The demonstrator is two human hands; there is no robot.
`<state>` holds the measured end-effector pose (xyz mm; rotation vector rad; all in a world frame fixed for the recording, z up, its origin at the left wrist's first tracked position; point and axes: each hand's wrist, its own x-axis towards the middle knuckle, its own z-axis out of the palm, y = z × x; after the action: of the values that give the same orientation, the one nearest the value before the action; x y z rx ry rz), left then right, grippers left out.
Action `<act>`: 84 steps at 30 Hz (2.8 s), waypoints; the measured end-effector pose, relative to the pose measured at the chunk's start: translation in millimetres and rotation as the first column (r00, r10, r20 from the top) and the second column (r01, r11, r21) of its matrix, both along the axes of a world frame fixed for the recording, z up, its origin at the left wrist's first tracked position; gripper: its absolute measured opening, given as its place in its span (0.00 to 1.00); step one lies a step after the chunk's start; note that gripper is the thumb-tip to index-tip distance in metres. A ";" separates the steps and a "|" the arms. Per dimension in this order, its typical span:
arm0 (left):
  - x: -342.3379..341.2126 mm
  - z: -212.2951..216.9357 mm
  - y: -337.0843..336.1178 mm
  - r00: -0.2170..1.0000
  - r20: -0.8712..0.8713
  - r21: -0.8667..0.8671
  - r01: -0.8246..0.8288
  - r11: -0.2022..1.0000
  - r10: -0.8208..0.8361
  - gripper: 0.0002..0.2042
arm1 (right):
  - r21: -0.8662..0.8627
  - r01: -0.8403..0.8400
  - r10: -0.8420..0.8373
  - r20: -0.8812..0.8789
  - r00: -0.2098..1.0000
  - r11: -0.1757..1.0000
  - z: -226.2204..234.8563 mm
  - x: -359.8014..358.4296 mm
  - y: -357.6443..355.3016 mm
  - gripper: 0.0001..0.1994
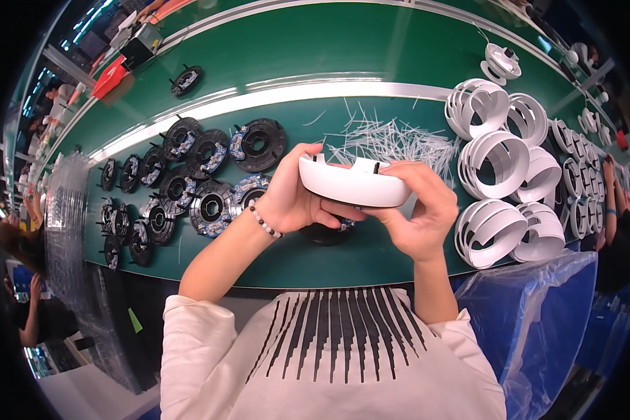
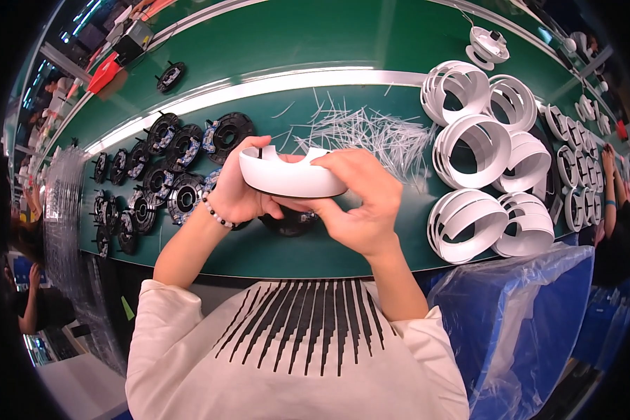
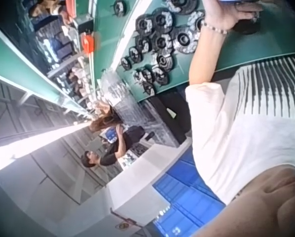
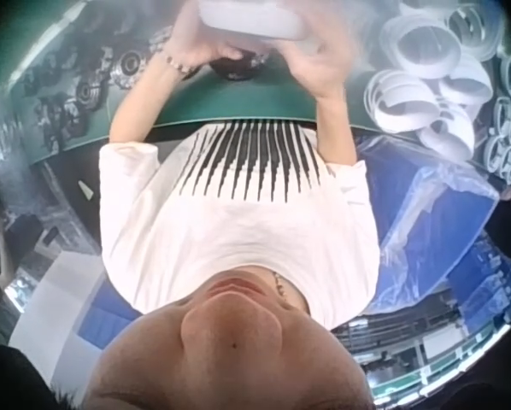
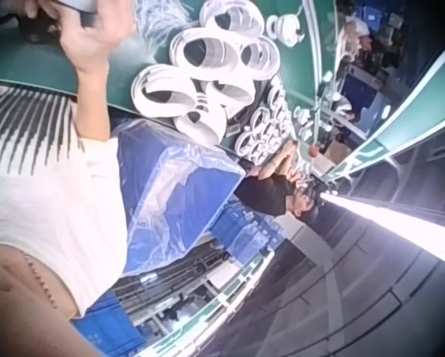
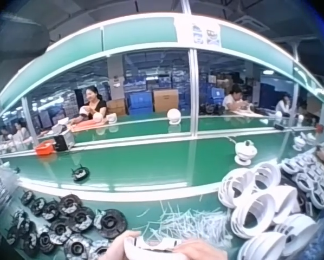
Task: Assembling electronic circuit boards into plastic housing units on a production line.
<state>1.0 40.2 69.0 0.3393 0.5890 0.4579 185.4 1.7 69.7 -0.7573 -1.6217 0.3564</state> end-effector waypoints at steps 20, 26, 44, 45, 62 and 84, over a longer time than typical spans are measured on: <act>1.8 9.5 -26.8 0.667 0.275 0.942 -0.042 -0.333 0.693 0.22 | -0.173 -0.417 0.209 -0.661 0.721 0.892 -21.3 -20.1 -12.9 0.22; 5.0 16.0 -20.9 0.756 0.117 0.873 -0.387 0.297 0.644 0.17 | -0.281 -0.494 0.115 -0.769 0.629 0.823 -23.9 -26.0 -11.9 0.23; 17.8 24.3 86.6 0.634 -0.020 0.733 0.535 -0.419 0.773 0.16 | -0.263 0.226 -0.270 -0.143 0.952 0.938 -13.8 34.9 -61.1 0.19; 19.3 16.6 108.5 0.619 -0.012 0.692 0.572 -0.440 0.785 0.16 | -0.098 0.393 -0.398 -0.037 0.917 0.914 -6.4 45.8 -76.2 0.13; 4.2 -59.9 252.5 0.382 0.107 0.429 0.815 -0.389 0.918 0.14 | -0.098 0.855 -0.708 0.517 0.481 0.509 -48.6 99.3 -107.3 0.06; -162.6 -58.4 322.3 -0.093 -0.724 0.463 0.668 0.582 0.683 0.21 | -0.089 0.776 -0.402 0.815 0.417 0.624 -41.4 135.9 -133.2 0.17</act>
<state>-161.7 362.5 10.6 1.8898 2.0496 0.3590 321.3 -131.5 28.2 -2.0386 -1.8404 -0.1786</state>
